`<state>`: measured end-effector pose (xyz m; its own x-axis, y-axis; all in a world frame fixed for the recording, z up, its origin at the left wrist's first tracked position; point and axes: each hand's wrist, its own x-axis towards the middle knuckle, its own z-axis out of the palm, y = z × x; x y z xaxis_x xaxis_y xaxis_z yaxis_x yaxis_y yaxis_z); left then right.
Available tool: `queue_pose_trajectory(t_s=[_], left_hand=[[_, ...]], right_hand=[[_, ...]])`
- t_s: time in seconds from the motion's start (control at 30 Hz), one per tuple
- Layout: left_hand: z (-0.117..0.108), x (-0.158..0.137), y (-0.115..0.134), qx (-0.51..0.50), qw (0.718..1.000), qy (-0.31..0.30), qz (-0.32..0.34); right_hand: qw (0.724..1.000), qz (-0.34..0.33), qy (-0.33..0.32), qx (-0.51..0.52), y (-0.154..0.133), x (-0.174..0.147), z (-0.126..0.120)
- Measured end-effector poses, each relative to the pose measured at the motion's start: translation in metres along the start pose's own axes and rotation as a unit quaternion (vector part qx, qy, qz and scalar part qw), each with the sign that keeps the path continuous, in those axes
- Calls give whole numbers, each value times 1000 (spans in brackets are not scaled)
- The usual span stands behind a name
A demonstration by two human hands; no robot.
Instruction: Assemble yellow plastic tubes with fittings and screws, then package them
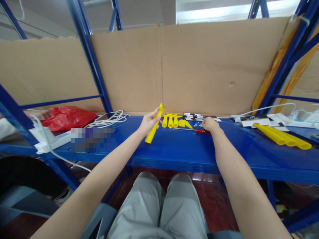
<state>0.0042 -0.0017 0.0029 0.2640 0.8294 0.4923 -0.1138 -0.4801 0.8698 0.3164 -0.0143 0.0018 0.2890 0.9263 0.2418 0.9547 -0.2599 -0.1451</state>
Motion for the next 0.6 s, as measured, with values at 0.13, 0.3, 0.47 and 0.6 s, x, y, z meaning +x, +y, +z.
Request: queue_pose_trajectory(t_s=[0.13,0.3,0.47,0.6], left_hand=[[8,-9,7,-26,991,-25,-128],[14,-18,14,27,976,-101,-191],[12,-19,14,13,968,-158,-194],[11,-19,8,14,965,-172,-198]], right_hand=[[1000,-11,-21,-21,2,1,1],[999,-32,-24,-17,4,2,2],[999,-39,-5,14,8,9,7],[999,-51,-7,14,10,13,9]])
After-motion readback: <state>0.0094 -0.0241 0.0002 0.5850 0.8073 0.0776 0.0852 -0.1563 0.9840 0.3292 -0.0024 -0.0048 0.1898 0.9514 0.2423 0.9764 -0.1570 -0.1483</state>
